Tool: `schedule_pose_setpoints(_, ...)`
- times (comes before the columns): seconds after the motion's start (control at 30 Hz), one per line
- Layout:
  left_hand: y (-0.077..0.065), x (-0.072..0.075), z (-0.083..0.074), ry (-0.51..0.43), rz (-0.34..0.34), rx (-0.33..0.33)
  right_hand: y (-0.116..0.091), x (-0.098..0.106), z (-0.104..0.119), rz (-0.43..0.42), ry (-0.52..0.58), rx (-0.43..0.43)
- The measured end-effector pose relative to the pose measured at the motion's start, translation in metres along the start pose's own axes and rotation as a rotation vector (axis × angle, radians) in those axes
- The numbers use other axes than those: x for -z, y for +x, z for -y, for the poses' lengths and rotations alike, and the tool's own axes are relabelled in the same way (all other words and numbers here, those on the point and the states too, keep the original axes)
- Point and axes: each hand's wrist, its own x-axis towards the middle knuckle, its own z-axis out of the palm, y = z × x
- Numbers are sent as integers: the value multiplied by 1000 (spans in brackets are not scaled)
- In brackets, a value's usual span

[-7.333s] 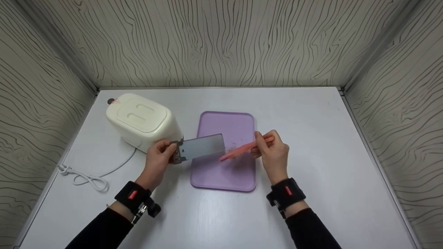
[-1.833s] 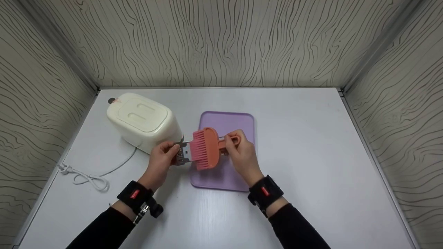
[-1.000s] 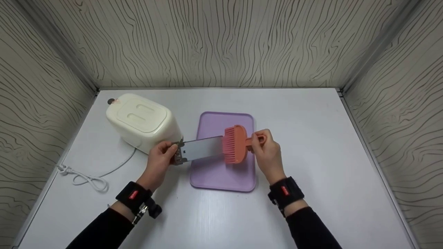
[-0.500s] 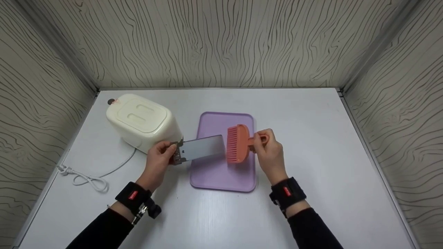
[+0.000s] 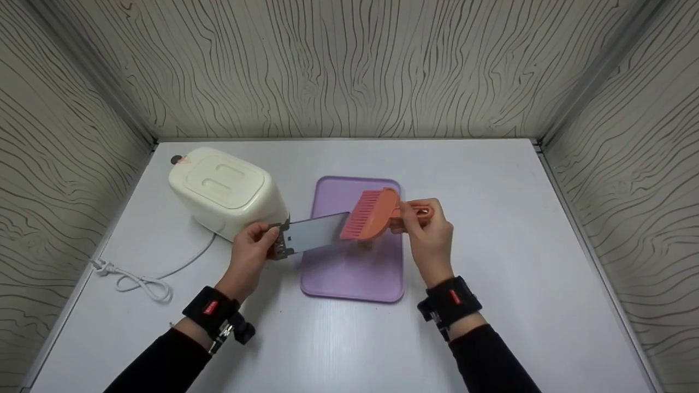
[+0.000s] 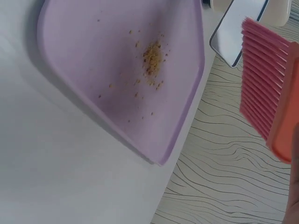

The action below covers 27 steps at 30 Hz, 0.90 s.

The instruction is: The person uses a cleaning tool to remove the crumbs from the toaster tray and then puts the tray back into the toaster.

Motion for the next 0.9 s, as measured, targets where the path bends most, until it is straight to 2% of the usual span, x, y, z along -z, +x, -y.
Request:
schedule_pose_setpoints(0.13,-1,0,0,-9,4,-5,0,-5,2,-12,122,5)
schedule_pose_setpoints(0.27,-2,-1,0,-3,5,-8,-2,-10,2,-26,171,11)
schedule_pose_setpoints(0.6,-3,-3,0,12,18,-10,-3,-17,-5,-15,64,11)
schedule_pose_setpoints(0.9,-3,-2,-3,36,16,-5,-7,-9,-12,9,-28,-21)
